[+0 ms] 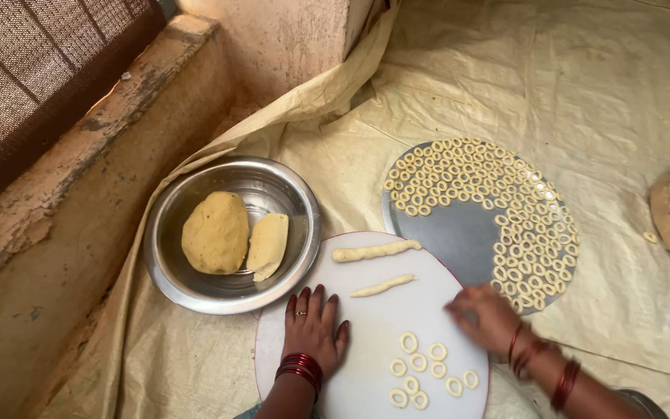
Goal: The person sits on the floor and cuts small ring-shaped pieces from a rolled dough strip using a knife. The cut pieces are placed on a large metal tray. The person also scrapes dough residue from the cutting board into a small container.
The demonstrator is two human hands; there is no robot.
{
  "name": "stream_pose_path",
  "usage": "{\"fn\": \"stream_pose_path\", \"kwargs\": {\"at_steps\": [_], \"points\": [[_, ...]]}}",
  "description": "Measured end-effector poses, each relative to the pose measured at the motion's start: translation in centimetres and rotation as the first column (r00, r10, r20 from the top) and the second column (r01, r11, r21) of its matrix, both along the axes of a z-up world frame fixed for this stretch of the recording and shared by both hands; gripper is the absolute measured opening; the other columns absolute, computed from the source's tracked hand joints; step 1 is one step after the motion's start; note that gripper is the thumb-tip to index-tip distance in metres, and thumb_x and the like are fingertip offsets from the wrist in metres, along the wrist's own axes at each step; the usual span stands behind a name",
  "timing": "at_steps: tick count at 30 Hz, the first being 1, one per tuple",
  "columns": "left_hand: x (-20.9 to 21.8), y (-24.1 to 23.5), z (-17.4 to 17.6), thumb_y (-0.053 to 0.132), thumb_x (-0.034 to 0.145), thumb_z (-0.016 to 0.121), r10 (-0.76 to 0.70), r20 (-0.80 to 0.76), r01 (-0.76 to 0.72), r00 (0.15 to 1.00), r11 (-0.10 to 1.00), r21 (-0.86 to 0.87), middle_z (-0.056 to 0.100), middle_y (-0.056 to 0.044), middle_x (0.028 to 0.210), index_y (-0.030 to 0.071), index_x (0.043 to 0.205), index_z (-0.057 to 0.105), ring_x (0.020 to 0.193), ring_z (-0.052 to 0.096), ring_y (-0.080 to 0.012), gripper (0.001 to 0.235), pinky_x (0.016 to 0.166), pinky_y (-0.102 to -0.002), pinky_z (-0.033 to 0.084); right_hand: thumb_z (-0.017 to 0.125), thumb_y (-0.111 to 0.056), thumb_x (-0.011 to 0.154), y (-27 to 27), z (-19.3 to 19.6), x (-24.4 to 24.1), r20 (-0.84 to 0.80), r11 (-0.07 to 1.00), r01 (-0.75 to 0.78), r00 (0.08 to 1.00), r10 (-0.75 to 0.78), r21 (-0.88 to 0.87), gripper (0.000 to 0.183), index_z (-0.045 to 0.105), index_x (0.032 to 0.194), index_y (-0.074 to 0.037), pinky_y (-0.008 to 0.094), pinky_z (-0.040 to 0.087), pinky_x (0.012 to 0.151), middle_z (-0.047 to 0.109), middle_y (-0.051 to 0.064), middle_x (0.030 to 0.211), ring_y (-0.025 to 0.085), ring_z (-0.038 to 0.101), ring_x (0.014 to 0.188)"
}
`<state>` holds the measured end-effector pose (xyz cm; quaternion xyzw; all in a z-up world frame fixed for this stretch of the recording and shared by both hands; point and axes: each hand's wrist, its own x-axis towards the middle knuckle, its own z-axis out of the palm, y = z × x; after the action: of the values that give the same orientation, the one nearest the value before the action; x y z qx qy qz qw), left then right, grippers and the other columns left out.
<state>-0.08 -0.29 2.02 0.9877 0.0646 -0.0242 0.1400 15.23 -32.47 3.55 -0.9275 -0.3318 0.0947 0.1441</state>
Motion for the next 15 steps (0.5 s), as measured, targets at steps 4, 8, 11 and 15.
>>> {"fn": "stream_pose_path", "kwargs": {"at_steps": [4, 8, 11, 15], "points": [[0.0, -0.1, 0.1, 0.044, 0.096, 0.045, 0.000, 0.008, 0.000, 1.000, 1.000, 0.000, 0.035, -0.020, 0.151, 0.008, 0.143, 0.046, 0.144, 0.026, -0.0385, 0.060, 0.120, -0.054, 0.013, 0.078, -0.019, 0.078, 1.1, 2.2, -5.0, -0.026, 0.991, -0.127, 0.991, 0.128, 0.037, 0.028, 0.081, 0.106, -0.018, 0.038, 0.049, 0.090, 0.070, 0.001, 0.106, 0.025, 0.059, 0.104], [0.0, -0.1, 0.0, 0.043, 0.096, 0.046, 0.001, 0.009, -0.001, 1.000, 1.000, 0.001, 0.035, -0.020, 0.151, 0.008, 0.143, 0.046, 0.144, 0.026, -0.0389, 0.059, 0.119, -0.054, 0.014, 0.078, -0.018, 0.077, 2.3, 2.9, -6.1, -0.021, 0.988, -0.151, 0.988, 0.151, -0.022, 0.022, 0.079, 0.099, -0.018, 0.038, 0.048, 0.091, 0.070, -0.001, 0.108, 0.024, 0.059, 0.105], [0.0, -0.2, 0.0, 0.043, 0.095, 0.047, -0.001, 0.008, 0.001, 1.000, 1.000, -0.012, 0.036, -0.021, 0.150, 0.007, 0.142, 0.046, 0.143, 0.026, -0.0394, 0.059, 0.119, -0.054, 0.014, 0.080, -0.018, 0.076, 1.8, 1.7, -5.5, -0.113, 0.997, -0.080, 0.991, 0.078, -0.013, 0.015, 0.078, 0.091, -0.017, 0.035, 0.049, 0.094, 0.071, -0.002, 0.105, 0.021, 0.060, 0.104], [0.1, -0.1, 0.0, 0.042, 0.095, 0.048, -0.002, 0.031, 0.002, 1.000, 1.000, -0.020, 0.036, -0.021, 0.150, 0.007, 0.141, 0.047, 0.143, 0.027, -0.0402, 0.058, 0.119, -0.055, 0.015, 0.082, -0.018, 0.076, 0.1, -0.7, -1.9, -0.307, 0.987, 0.090, 0.951, -0.044, 0.137, 0.017, 0.078, 0.092, -0.014, 0.031, 0.056, 0.088, 0.076, -0.001, 0.093, 0.014, 0.072, 0.094]]}}
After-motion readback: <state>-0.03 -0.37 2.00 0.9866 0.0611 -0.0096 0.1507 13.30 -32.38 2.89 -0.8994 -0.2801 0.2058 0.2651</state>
